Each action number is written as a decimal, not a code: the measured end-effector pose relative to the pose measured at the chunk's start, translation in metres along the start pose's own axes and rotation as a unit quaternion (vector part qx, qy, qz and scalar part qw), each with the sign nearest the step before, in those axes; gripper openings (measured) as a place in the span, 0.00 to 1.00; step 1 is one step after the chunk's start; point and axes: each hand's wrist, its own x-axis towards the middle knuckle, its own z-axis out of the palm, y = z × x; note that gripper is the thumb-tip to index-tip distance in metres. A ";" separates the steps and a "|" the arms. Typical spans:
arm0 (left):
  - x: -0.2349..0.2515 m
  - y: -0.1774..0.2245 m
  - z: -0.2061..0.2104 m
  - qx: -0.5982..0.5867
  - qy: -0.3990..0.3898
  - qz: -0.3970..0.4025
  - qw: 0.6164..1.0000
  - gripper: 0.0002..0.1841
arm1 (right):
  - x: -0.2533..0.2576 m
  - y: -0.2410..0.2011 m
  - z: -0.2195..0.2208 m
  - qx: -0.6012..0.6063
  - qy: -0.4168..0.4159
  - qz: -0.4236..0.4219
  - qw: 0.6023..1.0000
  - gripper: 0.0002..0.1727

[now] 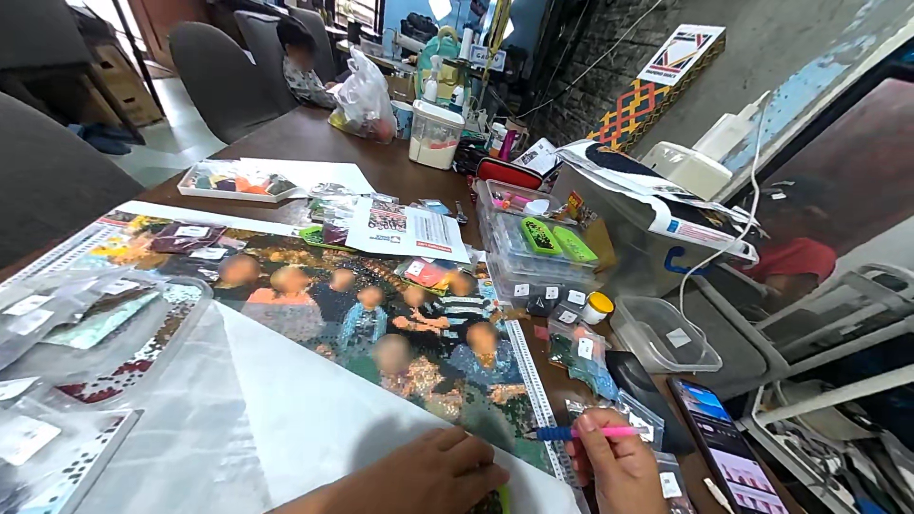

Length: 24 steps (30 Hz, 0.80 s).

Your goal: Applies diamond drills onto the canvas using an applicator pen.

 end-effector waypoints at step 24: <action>0.000 0.003 0.002 0.023 0.031 -0.033 0.999 0.49 | -0.011 0.005 0.006 0.001 0.002 -0.073 0.997 0.07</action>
